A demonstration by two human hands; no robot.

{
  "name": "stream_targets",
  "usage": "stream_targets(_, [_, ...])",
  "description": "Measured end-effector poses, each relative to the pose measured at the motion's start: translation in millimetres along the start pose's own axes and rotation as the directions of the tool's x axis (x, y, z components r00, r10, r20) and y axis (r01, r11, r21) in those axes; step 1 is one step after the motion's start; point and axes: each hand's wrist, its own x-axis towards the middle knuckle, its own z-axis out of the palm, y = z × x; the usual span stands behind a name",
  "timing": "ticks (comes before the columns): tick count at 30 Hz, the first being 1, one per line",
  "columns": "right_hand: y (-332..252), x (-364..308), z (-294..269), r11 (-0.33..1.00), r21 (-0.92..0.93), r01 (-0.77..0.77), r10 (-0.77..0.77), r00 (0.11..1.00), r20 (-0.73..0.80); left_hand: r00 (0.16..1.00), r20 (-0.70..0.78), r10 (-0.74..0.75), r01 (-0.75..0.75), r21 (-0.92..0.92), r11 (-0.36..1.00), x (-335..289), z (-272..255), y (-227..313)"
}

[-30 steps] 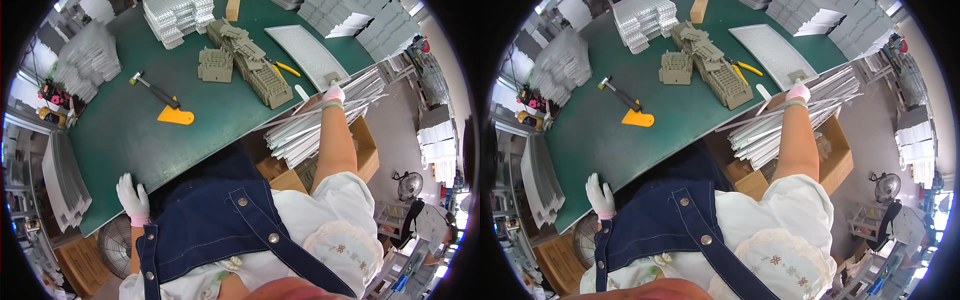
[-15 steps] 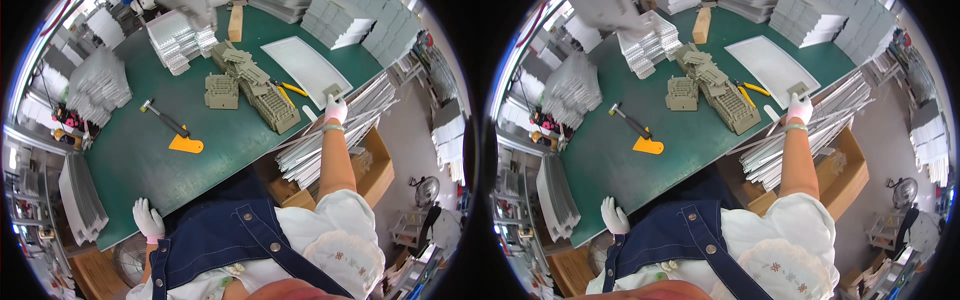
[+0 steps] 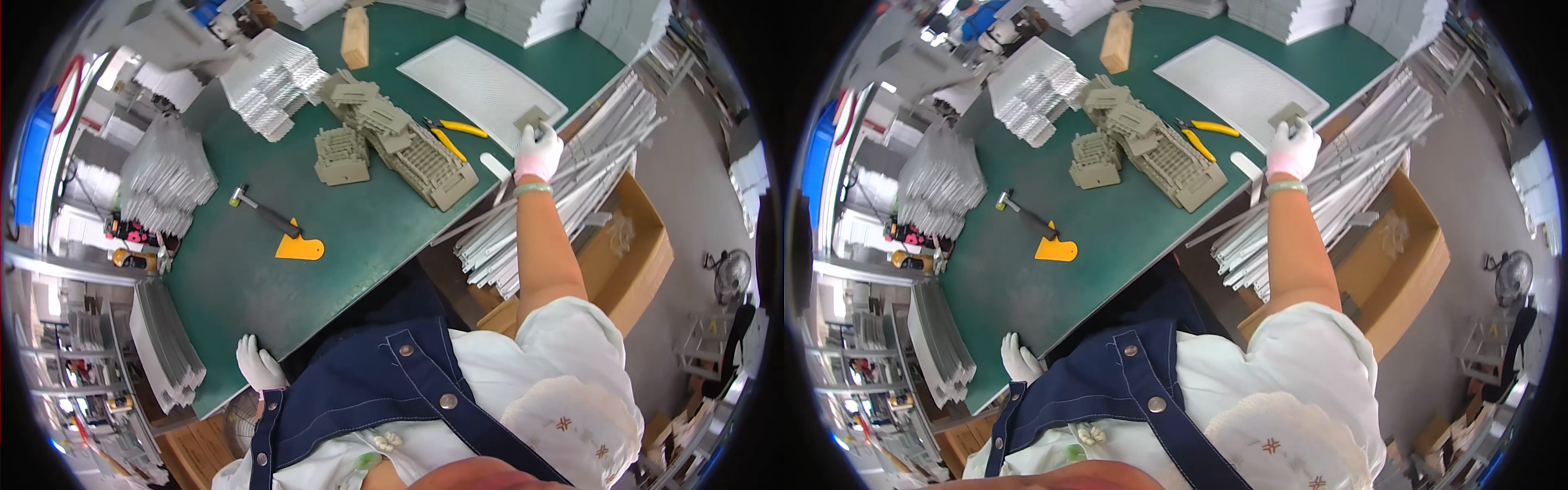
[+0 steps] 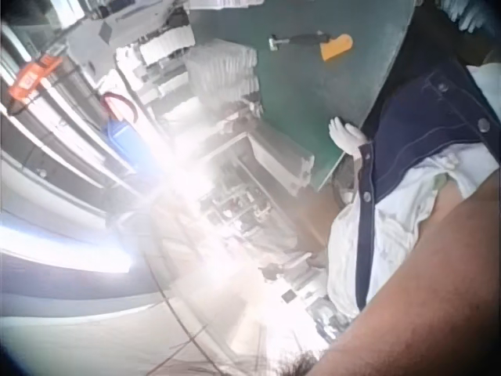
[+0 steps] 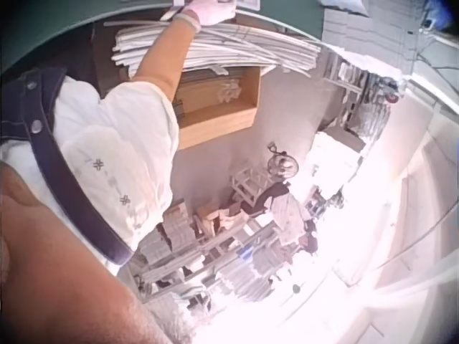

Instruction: The person assembles metal frames by placing a mesh sheet on a green workbench, positioning a plastic insert, and fitting metal frame pieces around the mesh. They use a hammer to secure the frame and a handheld device to process the edges. The person repeats this process for multiple units, stacking completed frames on the table.

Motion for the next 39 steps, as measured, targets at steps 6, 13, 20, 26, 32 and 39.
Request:
stream_targets(6, [3.6, 3.1, -1.0, 0.996, -0.015, 0.088, -0.088, 0.996, 0.021, 0.995, -0.005, -0.098, 0.098, 0.020, 0.995, 1.3, -6.0, 7.7])
stream_targets(13, [4.5, -4.7, -26.8, 0.957, 0.184, 0.225, -0.261, 0.944, 0.201, 0.990, -0.032, -0.135, 0.132, -0.093, 0.987, 0.6, -16.8, 8.5])
stream_targets(20, [-43.2, -153.3, -91.8, 0.763, 0.265, 0.589, -0.630, 0.770, 0.101, 0.985, -0.123, -0.121, 0.109, -0.098, 0.989, -5.1, -81.9, -26.9])
stream_targets(26, [-86.4, -265.1, -112.9, 0.357, 0.531, 0.768, -0.934, 0.300, 0.194, 0.896, -0.358, -0.263, 0.358, 0.234, 0.904, -17.6, -166.3, -165.9])
stream_targets(32, [-128.8, -315.9, -88.5, 0.110, 0.706, 0.699, -0.985, -0.020, 0.174, 0.568, 0.072, -0.820, 0.792, 0.223, 0.568, -46.2, -210.6, -338.1])
stream_targets(39, [-157.3, -348.8, -58.1, 0.140, 0.655, 0.742, -0.923, -0.142, 0.358, 0.411, 0.371, -0.833, 0.766, 0.354, 0.536, -19.2, -208.9, -356.3])
